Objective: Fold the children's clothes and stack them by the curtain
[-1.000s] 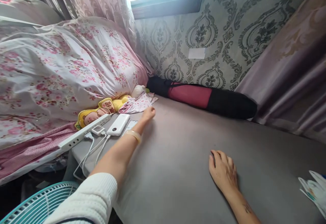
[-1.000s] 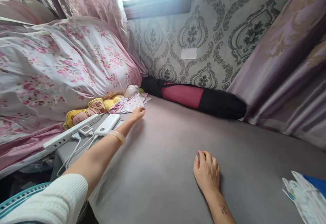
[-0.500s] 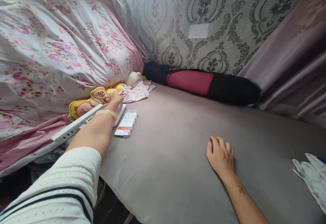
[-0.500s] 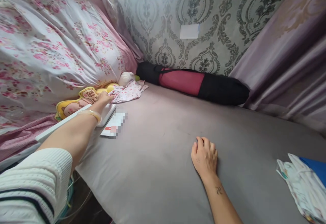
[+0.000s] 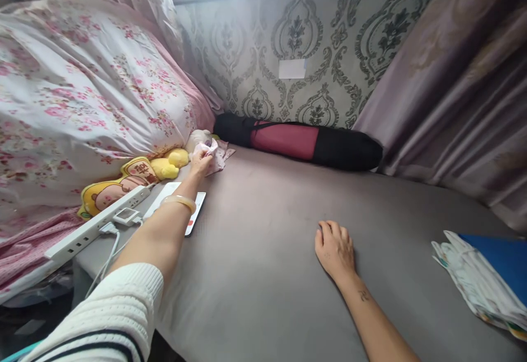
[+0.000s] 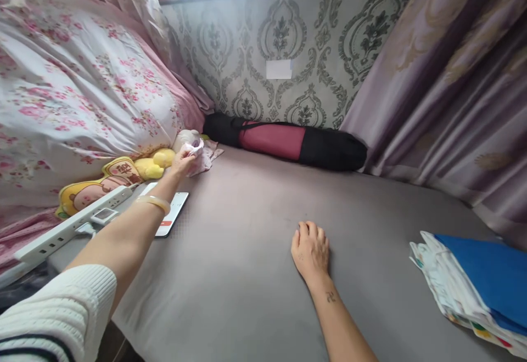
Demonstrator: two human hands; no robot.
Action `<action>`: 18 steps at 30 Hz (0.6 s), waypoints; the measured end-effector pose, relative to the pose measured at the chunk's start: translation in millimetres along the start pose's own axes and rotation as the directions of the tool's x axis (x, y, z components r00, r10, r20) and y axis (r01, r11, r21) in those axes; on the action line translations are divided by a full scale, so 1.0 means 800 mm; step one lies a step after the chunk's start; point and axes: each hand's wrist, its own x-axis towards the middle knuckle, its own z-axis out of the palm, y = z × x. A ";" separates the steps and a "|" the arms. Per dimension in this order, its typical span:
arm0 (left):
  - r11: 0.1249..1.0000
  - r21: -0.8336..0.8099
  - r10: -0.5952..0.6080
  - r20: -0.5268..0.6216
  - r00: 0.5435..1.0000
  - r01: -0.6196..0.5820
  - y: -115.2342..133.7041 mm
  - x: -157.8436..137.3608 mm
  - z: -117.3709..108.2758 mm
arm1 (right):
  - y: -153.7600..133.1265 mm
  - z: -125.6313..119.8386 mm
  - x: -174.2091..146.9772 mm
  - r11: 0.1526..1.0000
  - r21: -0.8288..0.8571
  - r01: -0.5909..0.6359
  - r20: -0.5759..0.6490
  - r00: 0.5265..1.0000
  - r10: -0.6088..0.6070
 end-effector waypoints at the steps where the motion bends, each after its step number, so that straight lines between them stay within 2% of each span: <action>1: 0.999 -0.043 0.005 0.018 1.000 -0.004 0.005 -0.005 0.015 | 0.000 -0.001 0.000 1.000 0.008 -0.003 0.003 1.000 0.003; 4: 0.988 -0.153 0.026 0.114 0.993 -0.008 0.022 -0.033 0.064 | -0.001 -0.005 -0.001 0.999 0.039 -0.020 0.022 1.000 0.019; 6: 0.970 -0.243 0.042 0.223 0.974 0.014 0.032 -0.061 0.100 | -0.001 -0.007 -0.002 0.997 0.074 -0.031 0.042 0.999 0.028; 9: 0.905 -0.407 0.084 0.452 0.888 0.122 0.044 -0.115 0.154 | 0.001 -0.009 -0.001 0.986 0.157 -0.054 0.041 0.998 0.048; 11: 0.892 -0.419 0.109 0.567 0.816 0.172 0.052 -0.155 0.186 | 0.003 -0.011 0.000 0.969 0.237 -0.072 -0.034 0.996 0.082; 14: 0.905 -0.380 0.164 0.725 0.669 0.189 0.065 -0.216 0.220 | 0.008 -0.018 0.004 0.941 0.333 -0.061 -0.207 0.969 0.136; 18: 0.948 -0.274 0.208 0.921 0.330 0.165 0.094 -0.278 0.231 | 0.011 -0.028 0.003 0.916 0.401 -0.005 -0.312 0.939 0.142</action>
